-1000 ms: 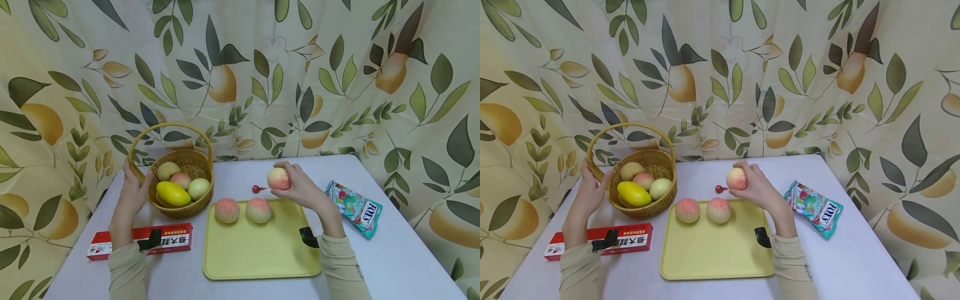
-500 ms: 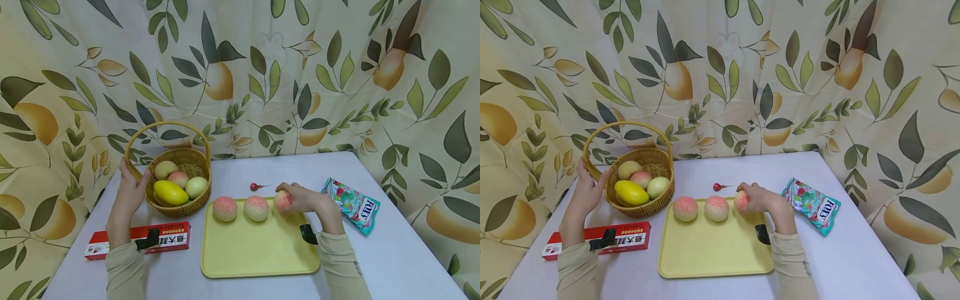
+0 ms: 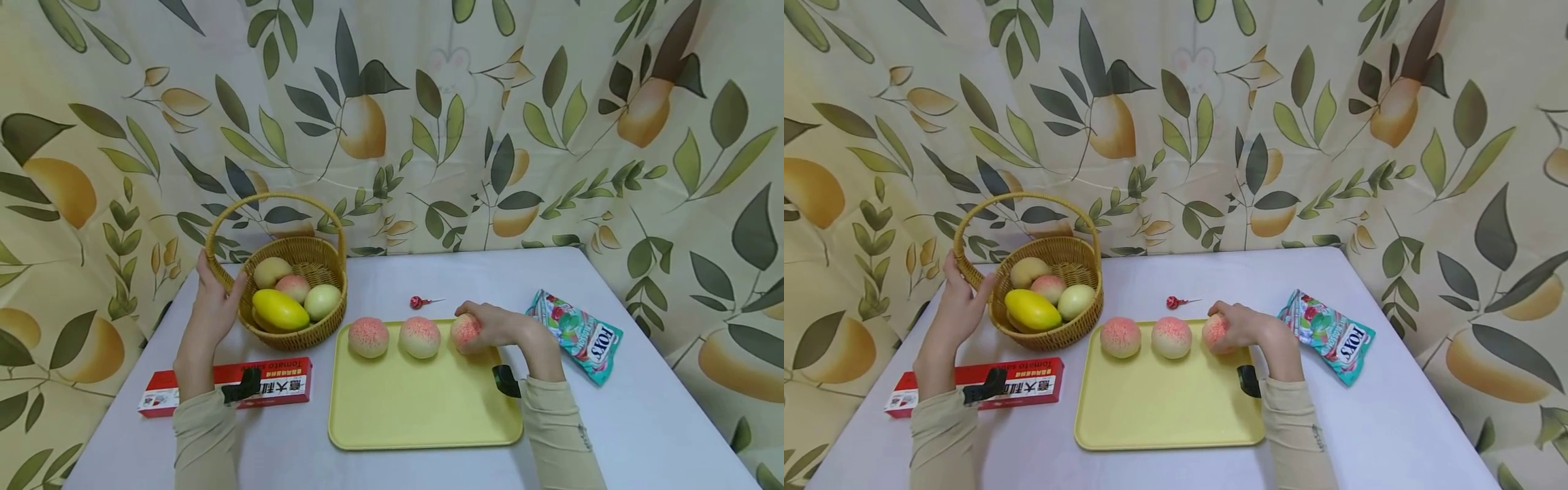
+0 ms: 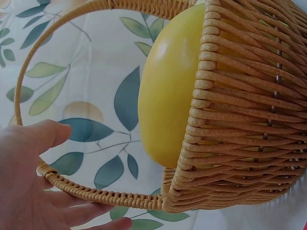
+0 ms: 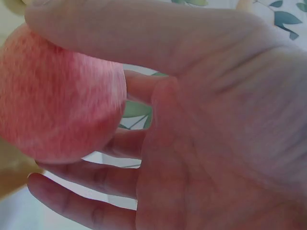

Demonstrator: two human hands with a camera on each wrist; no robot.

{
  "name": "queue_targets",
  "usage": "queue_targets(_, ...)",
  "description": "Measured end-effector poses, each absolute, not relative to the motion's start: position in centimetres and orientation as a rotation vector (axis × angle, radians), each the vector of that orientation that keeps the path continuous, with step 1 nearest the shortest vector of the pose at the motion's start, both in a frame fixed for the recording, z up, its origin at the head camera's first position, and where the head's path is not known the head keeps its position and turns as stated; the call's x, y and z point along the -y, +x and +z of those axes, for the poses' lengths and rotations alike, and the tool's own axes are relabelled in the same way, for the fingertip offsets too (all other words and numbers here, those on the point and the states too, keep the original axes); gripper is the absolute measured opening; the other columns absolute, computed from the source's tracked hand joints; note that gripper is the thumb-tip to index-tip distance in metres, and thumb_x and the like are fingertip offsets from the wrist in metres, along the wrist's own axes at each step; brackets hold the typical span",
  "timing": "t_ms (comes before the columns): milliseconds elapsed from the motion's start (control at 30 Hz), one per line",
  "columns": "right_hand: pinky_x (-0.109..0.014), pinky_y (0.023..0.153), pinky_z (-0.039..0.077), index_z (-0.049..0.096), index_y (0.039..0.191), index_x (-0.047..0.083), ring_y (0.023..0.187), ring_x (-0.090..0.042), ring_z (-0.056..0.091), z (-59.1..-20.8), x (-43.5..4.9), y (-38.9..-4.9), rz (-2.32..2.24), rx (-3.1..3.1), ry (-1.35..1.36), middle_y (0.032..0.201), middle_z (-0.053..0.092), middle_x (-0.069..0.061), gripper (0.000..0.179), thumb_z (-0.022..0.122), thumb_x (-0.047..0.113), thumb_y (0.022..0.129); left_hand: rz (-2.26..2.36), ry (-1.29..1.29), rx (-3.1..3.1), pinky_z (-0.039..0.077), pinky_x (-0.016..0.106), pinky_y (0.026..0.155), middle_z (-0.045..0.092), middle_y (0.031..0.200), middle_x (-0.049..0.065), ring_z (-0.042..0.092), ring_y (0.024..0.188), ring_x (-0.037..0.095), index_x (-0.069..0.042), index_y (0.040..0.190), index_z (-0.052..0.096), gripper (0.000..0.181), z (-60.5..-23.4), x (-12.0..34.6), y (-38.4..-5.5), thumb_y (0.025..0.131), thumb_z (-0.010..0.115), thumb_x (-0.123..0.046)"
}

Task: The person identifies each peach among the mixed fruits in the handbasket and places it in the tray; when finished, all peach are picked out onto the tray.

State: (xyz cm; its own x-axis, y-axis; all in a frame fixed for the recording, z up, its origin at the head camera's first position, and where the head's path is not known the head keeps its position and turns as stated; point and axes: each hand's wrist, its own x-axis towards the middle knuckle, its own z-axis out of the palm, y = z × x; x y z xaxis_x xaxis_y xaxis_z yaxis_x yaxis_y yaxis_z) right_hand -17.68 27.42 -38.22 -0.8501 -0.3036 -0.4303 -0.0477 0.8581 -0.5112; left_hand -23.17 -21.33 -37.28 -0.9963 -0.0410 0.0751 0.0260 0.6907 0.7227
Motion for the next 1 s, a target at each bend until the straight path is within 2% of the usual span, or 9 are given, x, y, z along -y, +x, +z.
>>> queue_targets(167, -0.051, 0.099, 0.053, 0.044, 0.148, 0.006, 0.114, -0.032, 0.057, -38.03, -27.52, -17.47, -0.734, -2.494, -0.268, 0.130, 0.057, -0.021, 0.073, 0.078, 0.028, 0.087, -1.213, 0.016, 2.814, 0.030, 0.077, 0.112, -0.001, 0.169, 0.034, 0.024, 0.147, 0.063, -0.018, 0.159, -0.030, 0.095, -37.27, 21.33, -23.18, 0.106, 0.038, -0.058)
queue_targets(333, -0.055, 0.102, 0.052, 0.041, 0.150, 0.005, 0.118, -0.035, 0.057, -38.06, -27.39, -17.33, -0.753, -2.482, -0.256, 0.136, 0.055, -0.023, 0.075, 0.078, 0.029, 0.088, -1.210, 0.009, 2.814, 0.029, 0.077, 0.112, 0.000, 0.168, 0.035, 0.025, 0.147, 0.063, -0.017, 0.159, -0.030, 0.095, -37.29, 21.37, -23.16, 0.106, 0.038, -0.057)
queue_targets(700, -0.050, 0.095, 0.053, 0.039, 0.151, 0.005, 0.108, -0.031, 0.057, -37.71, -27.36, -17.44, -0.680, -2.525, -0.239, 0.124, 0.055, -0.023, 0.078, 0.076, 0.034, 0.089, -1.208, 0.006, 2.802, 0.032, 0.076, 0.111, 0.000, 0.169, 0.034, 0.026, 0.146, 0.063, -0.016, 0.159, -0.029, 0.094, -37.25, 21.37, -23.25, 0.106, 0.038, -0.055)
queue_targets(1000, -0.057, 0.099, 0.051, 0.038, 0.152, 0.005, 0.111, -0.035, 0.056, -37.60, -27.33, -17.49, -0.671, -2.537, -0.222, 0.126, 0.052, -0.025, 0.078, 0.074, 0.037, 0.091, -1.205, 0.019, 2.810, 0.031, 0.076, 0.112, -0.001, 0.169, 0.033, 0.025, 0.147, 0.062, -0.016, 0.159, -0.028, 0.094, -37.15, 21.31, -23.10, 0.106, 0.038, -0.055)
